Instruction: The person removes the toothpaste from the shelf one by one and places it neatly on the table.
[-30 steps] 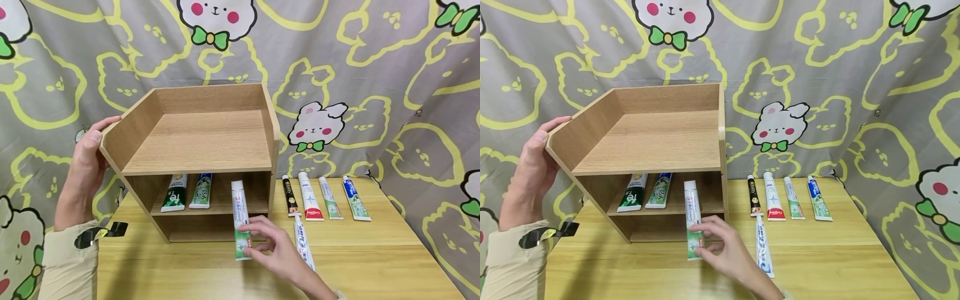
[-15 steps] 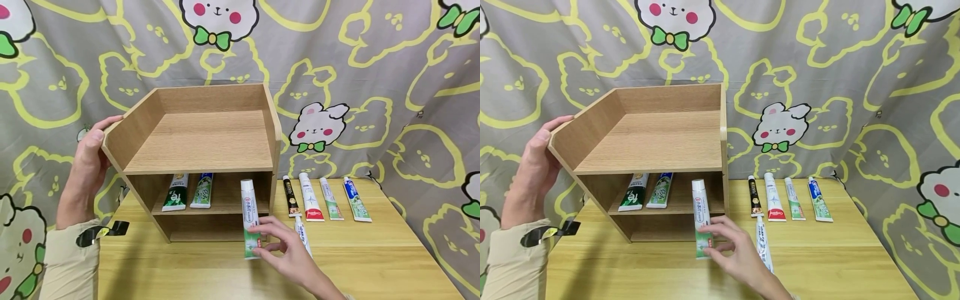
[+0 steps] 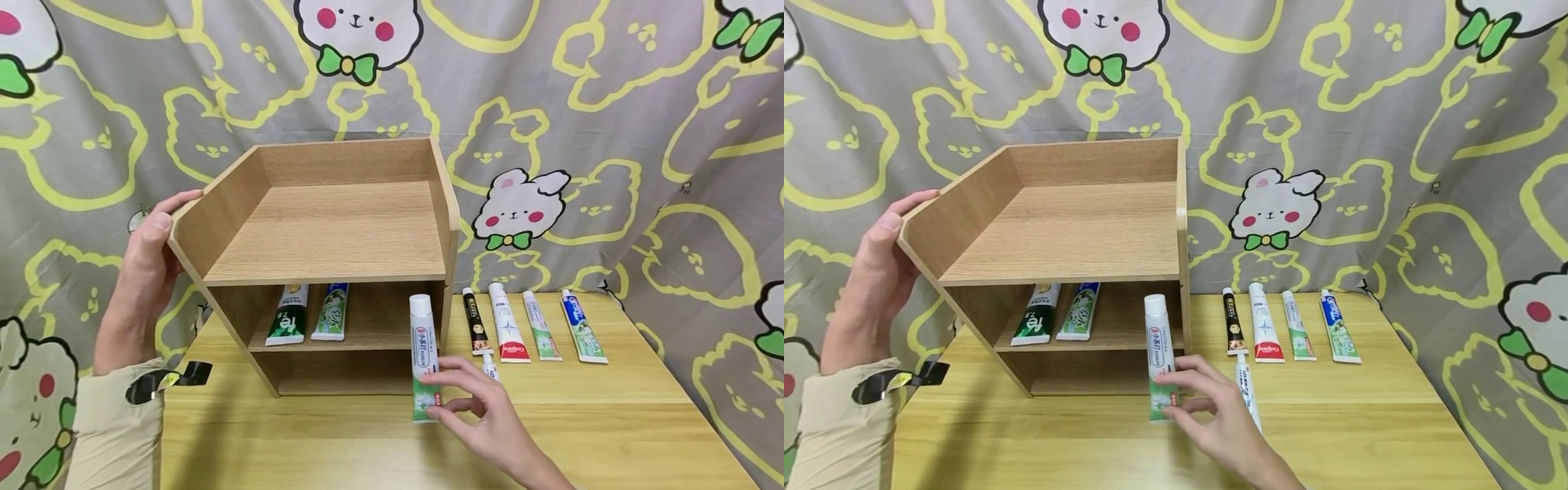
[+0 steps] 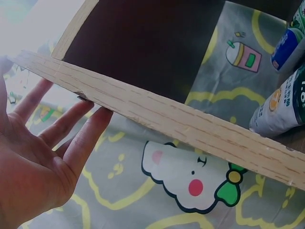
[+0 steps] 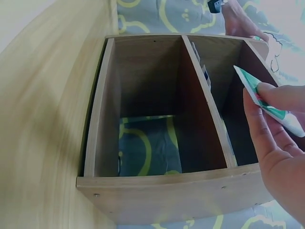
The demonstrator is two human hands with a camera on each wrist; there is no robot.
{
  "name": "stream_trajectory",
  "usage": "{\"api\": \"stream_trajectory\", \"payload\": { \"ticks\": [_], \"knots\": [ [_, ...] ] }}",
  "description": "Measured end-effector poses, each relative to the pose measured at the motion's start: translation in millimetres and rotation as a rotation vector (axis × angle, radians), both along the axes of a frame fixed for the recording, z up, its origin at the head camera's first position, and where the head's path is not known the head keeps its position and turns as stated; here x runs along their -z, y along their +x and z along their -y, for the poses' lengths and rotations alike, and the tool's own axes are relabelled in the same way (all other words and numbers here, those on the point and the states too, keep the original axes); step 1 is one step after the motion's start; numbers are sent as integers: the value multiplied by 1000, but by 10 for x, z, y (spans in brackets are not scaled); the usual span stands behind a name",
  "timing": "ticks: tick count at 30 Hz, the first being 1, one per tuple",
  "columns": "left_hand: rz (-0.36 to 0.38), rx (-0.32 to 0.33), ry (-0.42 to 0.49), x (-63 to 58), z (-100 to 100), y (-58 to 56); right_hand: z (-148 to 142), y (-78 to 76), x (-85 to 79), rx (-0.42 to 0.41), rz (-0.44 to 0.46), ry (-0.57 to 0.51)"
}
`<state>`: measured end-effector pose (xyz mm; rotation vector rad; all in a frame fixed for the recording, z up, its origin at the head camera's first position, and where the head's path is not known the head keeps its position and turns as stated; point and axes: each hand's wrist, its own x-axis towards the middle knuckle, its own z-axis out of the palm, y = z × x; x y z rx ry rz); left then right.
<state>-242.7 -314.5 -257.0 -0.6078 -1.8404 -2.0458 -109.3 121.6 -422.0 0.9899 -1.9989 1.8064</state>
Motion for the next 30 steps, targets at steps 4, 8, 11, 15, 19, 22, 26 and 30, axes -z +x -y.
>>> {"api": "stream_trajectory", "payload": {
  "ticks": [4,8,11,15,19,22,26,30],
  "knots": [
    [-4,8,-5,2,4,9,-44,20,-3,7,-2,-4],
    [-15,15,-14,1,16,9,-94,33,-12,11,-3,-8],
    [-15,20,-21,3,21,5,-141,41,-18,21,-4,-3],
    [-12,31,-28,0,22,3,-194,55,-10,34,-9,9],
    [-6,21,-22,-3,4,0,-249,62,14,57,1,15],
    [1,1,-6,-6,-21,1,-299,69,24,75,1,16],
    [4,-2,4,-5,-29,0,-364,81,29,99,-6,26],
    [-4,0,-8,0,-15,-4,-424,87,46,135,24,48]
  ]
}}
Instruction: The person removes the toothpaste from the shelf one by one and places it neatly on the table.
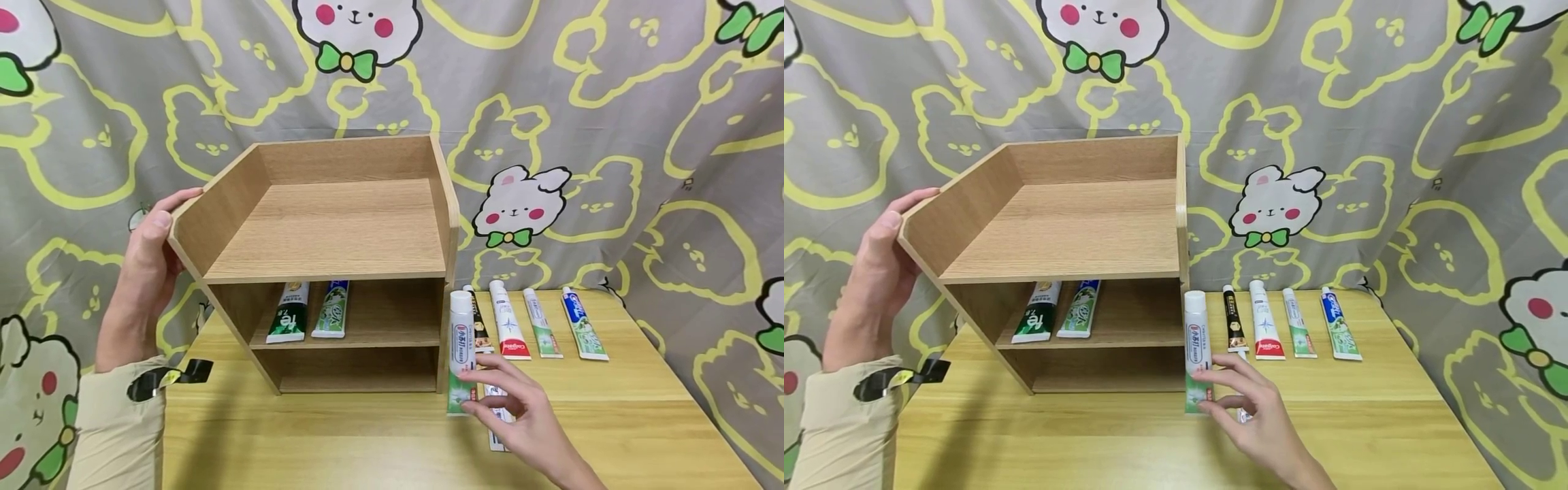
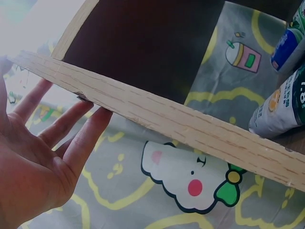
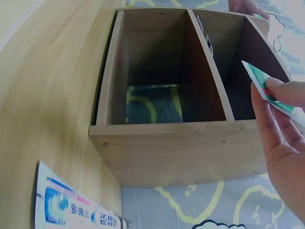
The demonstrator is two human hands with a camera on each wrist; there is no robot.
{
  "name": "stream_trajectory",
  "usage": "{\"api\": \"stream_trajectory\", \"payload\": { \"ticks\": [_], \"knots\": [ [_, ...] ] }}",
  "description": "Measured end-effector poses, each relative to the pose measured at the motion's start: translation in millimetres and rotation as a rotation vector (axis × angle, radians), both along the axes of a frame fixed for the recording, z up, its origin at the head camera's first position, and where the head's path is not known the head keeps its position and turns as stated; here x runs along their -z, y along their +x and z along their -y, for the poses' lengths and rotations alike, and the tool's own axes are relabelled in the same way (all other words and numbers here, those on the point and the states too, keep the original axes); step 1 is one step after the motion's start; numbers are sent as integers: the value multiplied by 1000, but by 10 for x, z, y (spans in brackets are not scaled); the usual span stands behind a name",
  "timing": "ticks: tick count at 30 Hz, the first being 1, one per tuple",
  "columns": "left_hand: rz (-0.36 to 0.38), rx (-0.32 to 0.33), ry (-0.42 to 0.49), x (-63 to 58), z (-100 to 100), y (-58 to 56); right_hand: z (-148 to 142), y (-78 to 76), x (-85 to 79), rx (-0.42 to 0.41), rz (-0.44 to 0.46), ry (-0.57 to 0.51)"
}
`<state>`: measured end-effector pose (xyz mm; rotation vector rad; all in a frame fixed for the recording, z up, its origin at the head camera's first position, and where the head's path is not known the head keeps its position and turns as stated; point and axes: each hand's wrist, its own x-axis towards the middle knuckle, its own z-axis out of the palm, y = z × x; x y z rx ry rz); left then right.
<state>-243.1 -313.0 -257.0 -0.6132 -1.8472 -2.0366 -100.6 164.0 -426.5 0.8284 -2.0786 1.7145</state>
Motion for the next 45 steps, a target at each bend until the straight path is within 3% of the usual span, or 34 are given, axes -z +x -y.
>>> {"api": "stream_trajectory", "payload": {
  "ticks": [9,16,29,33,38,45],
  "knots": [
    [-9,6,11,-34,1,-10,-163,35,87,38,12,6],
    [-3,0,4,-10,24,0,-328,63,122,70,104,46],
    [11,-6,-4,-5,-8,28,-623,117,263,149,91,74],
    [7,-8,-1,-5,-10,27,-700,131,316,156,139,74],
    [2,-8,-5,-8,-19,20,-780,163,378,221,223,117],
    [-6,-14,-23,-9,-5,30,-882,160,453,257,240,168]
  ]
}}
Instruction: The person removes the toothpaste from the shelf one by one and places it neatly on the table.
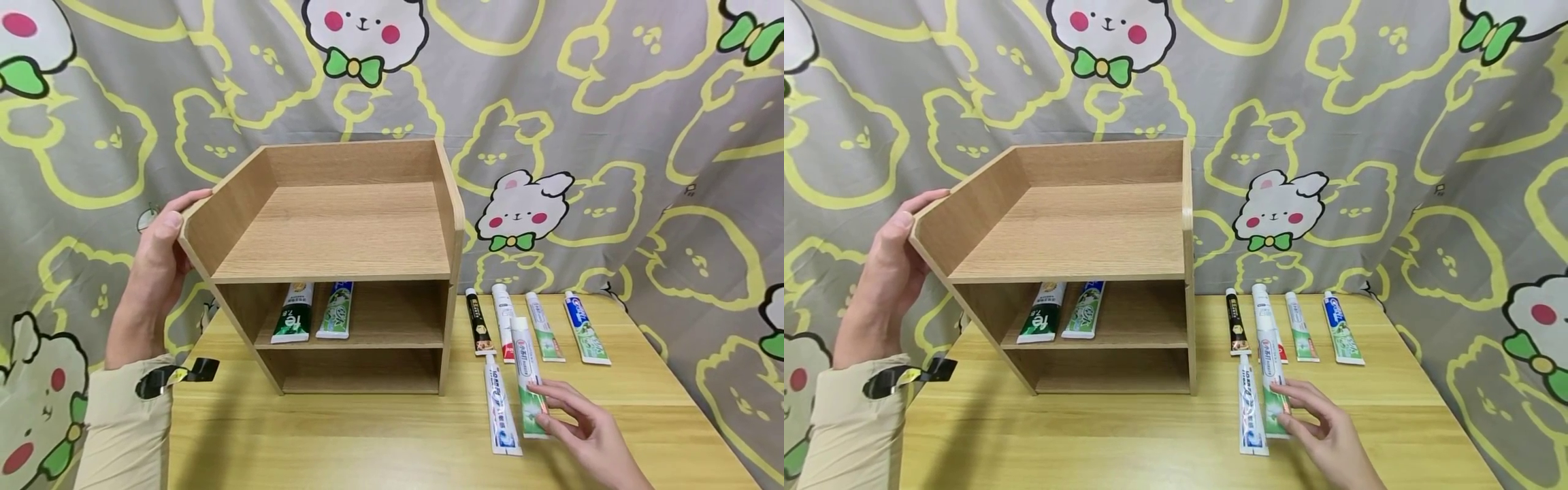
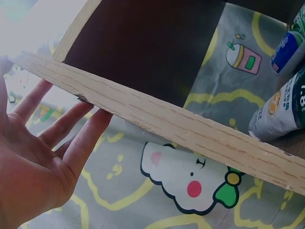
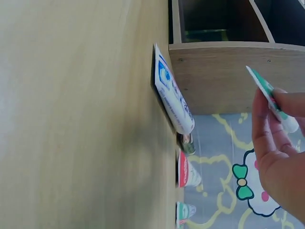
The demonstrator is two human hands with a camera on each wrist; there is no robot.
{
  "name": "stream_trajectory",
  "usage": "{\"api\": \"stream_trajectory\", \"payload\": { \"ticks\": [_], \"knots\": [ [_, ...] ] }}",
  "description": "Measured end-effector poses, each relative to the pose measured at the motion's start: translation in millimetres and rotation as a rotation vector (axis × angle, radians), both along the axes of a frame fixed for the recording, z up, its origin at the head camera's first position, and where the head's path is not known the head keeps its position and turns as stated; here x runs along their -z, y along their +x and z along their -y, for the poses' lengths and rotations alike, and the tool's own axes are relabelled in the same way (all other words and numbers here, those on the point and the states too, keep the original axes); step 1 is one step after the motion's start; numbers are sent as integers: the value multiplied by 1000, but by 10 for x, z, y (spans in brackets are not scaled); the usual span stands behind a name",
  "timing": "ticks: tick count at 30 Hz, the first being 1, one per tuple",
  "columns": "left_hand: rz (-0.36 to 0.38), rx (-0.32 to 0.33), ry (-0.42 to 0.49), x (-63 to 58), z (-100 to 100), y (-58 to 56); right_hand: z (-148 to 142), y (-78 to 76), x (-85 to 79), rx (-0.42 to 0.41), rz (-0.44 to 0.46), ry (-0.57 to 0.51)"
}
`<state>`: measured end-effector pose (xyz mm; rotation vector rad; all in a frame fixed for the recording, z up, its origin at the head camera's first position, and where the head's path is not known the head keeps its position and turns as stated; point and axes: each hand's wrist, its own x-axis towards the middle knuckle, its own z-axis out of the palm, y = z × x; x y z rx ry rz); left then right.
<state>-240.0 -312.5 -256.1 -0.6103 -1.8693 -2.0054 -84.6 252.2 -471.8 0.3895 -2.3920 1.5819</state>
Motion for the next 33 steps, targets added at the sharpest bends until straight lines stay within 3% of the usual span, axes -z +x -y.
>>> {"api": "stream_trajectory", "payload": {
  "ticks": [16,21,29,33],
  "knots": [
    [-3,-1,0,-4,3,4,-223,-4,172,53,98,105],
    [1,-9,-5,9,9,14,-225,-38,168,69,203,152],
    [5,-11,-6,0,6,9,-243,-74,158,104,480,179],
    [3,-3,-20,-5,15,4,-254,-90,171,119,529,220]
  ]
}}
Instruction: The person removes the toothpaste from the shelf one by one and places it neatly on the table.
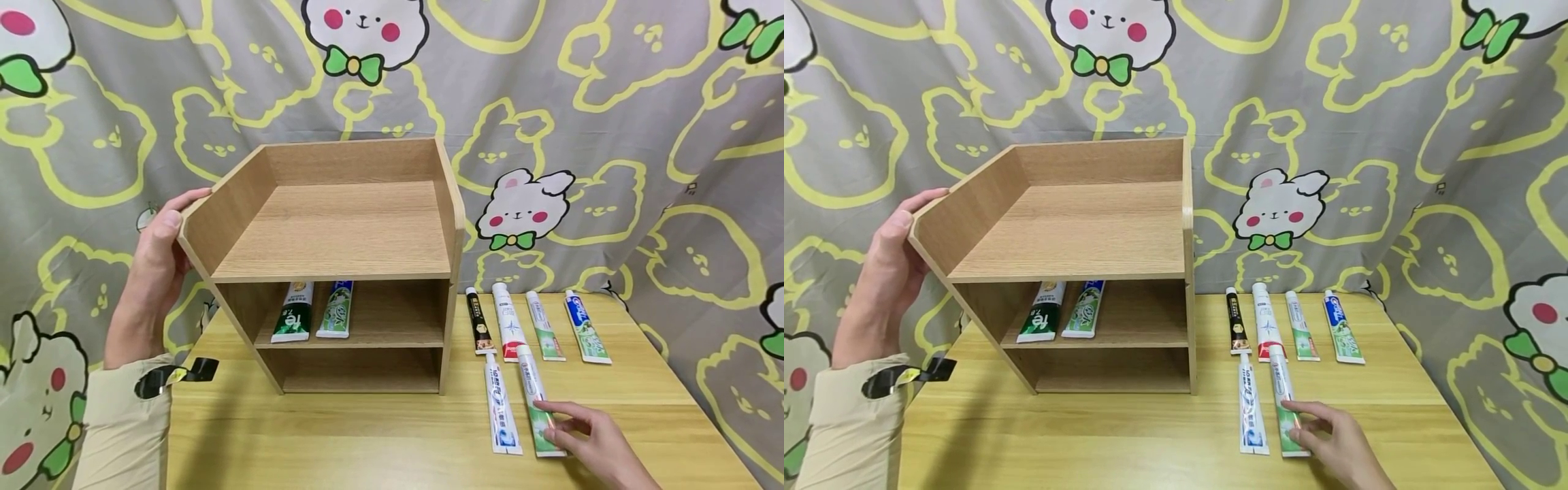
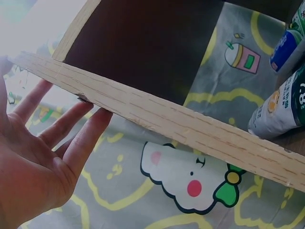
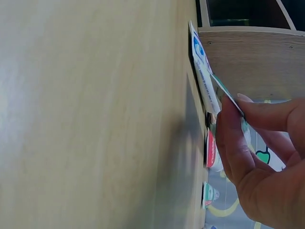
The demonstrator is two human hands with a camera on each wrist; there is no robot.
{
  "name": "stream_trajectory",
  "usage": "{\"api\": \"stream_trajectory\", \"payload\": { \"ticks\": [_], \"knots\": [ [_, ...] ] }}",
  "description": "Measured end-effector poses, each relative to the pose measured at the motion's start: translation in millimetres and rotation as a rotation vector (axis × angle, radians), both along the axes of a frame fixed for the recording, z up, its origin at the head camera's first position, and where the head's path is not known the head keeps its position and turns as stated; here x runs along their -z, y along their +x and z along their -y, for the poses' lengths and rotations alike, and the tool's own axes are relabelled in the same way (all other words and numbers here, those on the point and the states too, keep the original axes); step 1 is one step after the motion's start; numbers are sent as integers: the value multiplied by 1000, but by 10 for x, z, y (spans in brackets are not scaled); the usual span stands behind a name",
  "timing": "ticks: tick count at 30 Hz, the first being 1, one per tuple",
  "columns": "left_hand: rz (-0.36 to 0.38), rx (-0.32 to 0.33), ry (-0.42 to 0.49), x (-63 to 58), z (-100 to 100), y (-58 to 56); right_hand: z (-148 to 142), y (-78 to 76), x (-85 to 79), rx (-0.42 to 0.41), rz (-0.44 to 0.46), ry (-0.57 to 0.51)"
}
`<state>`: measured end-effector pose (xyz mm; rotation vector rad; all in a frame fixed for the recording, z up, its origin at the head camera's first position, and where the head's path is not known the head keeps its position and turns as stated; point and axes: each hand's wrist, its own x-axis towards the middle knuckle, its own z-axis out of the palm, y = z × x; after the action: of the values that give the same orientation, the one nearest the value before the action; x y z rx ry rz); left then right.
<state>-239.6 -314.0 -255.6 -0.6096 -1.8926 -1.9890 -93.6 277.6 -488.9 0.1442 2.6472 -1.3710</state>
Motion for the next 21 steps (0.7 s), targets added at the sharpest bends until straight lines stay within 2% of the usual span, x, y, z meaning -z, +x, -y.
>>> {"api": "stream_trajectory", "payload": {
  "ticks": [4,9,15,21],
  "knots": [
    [-6,11,-14,11,18,-2,-11,-6,21,-33,-5,-8],
    [-2,5,10,21,11,-10,-32,-22,47,-83,-21,-41],
    [-14,40,6,12,10,-30,-47,-37,84,-112,-38,-25],
    [-15,35,8,4,10,-31,-28,-25,99,-84,-38,11]
  ]
}}
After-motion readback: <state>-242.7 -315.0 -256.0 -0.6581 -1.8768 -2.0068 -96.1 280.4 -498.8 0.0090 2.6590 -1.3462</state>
